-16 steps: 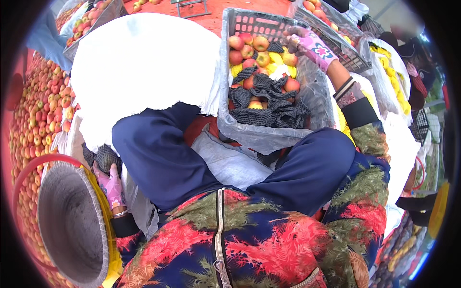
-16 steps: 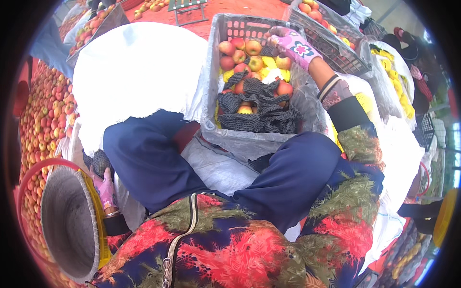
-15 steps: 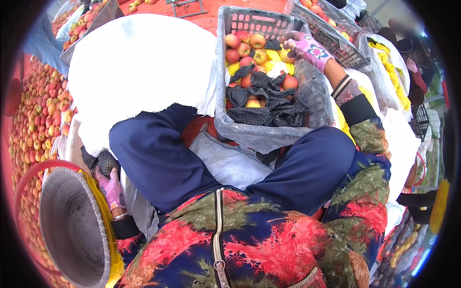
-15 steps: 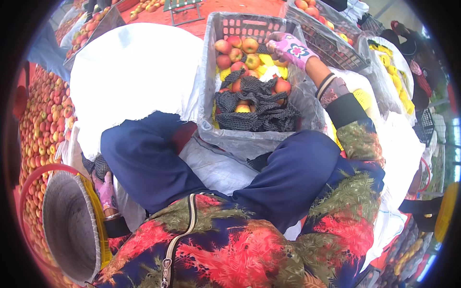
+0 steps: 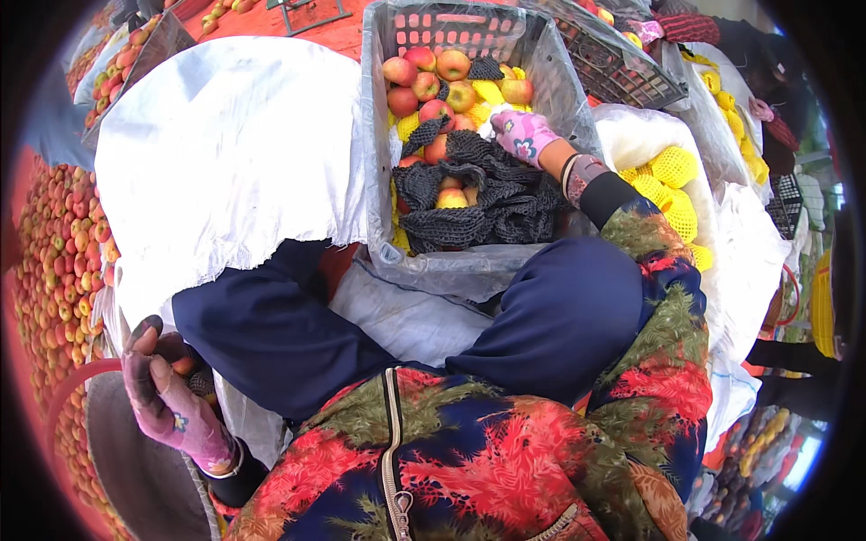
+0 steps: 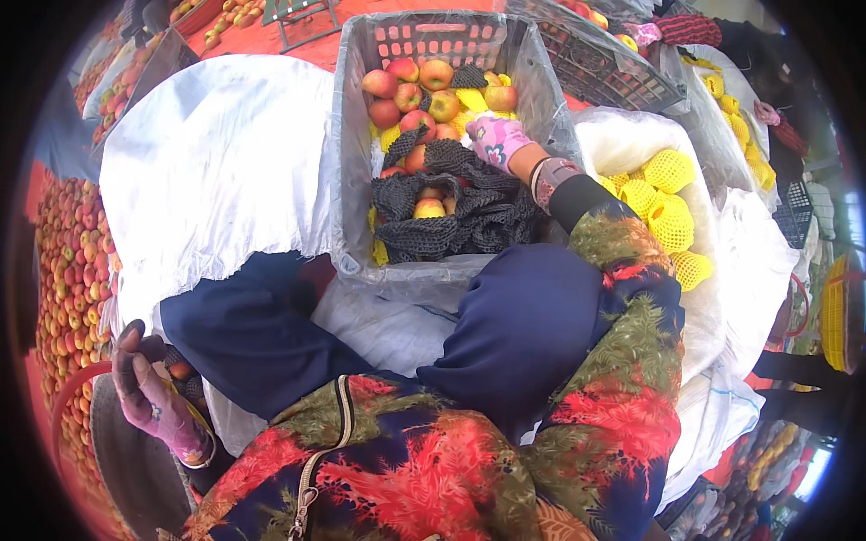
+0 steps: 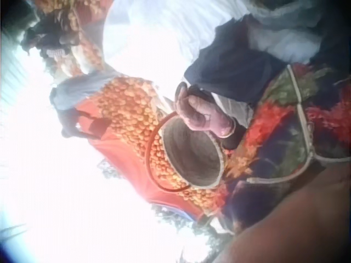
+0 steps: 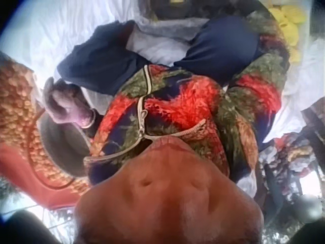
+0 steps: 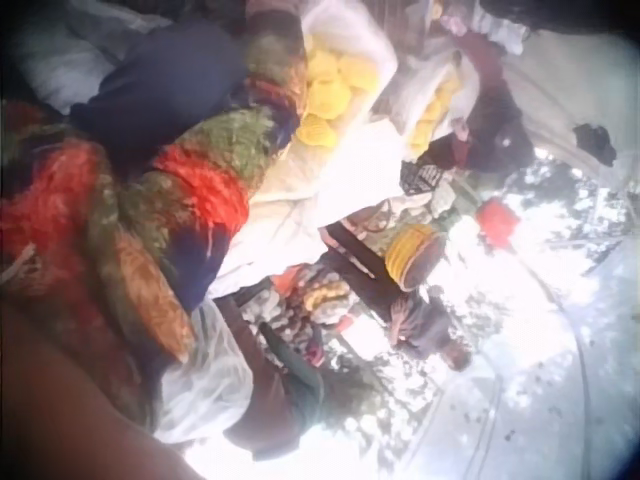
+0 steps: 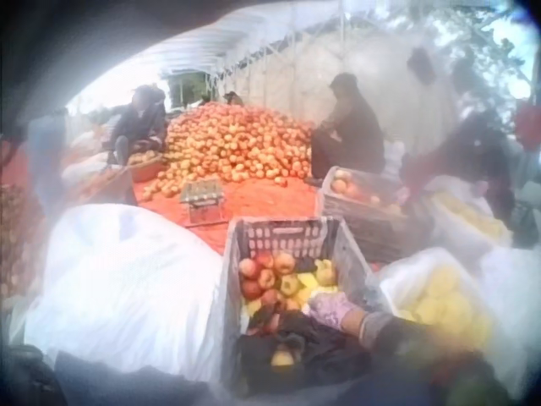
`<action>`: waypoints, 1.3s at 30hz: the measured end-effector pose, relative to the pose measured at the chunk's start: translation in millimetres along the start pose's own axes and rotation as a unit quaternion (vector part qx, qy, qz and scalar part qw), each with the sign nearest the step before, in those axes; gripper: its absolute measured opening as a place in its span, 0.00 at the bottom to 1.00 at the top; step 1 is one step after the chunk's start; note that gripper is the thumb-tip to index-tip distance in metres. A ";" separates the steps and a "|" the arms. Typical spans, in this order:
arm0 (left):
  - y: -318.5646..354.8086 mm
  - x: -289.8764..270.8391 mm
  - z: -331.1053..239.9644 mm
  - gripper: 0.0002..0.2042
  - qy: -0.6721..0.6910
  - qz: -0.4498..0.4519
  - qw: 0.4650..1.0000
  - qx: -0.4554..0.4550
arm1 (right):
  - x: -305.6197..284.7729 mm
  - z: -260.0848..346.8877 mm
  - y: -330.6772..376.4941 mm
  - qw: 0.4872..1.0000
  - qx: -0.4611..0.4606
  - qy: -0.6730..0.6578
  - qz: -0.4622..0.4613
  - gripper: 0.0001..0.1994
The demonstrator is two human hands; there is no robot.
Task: The person sits among large piles of apples and repeatedly picks up individual apples, places them into black foam nets, and sets the netted apples into a basket. The person also handles yellow foam nets and places them into a container.
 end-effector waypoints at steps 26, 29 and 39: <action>11.8 303.9 65.3 0.21 0.428 0.267 0.804 -0.313 | -165.0 49.4 38.0 0.808 -0.075 -0.582 0.055 0.11; 4.9 304.9 45.7 0.29 0.476 0.276 0.791 -0.267 | -171.5 95.3 66.3 0.791 -0.102 -0.587 0.136 0.16; -1.2 289.8 60.8 0.18 0.502 0.182 0.795 -0.289 | -165.9 127.7 108.2 0.851 -0.162 -0.495 -0.073 0.20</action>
Point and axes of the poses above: each hand's wrist, its own y-axis away from the middle knuckle, its own x-axis out of the palm, z = x × y, the point moved 7 cm from there along -y, towards the middle knuckle, and after that the axes turned 10 degrees about x, right-handed, at the moved point
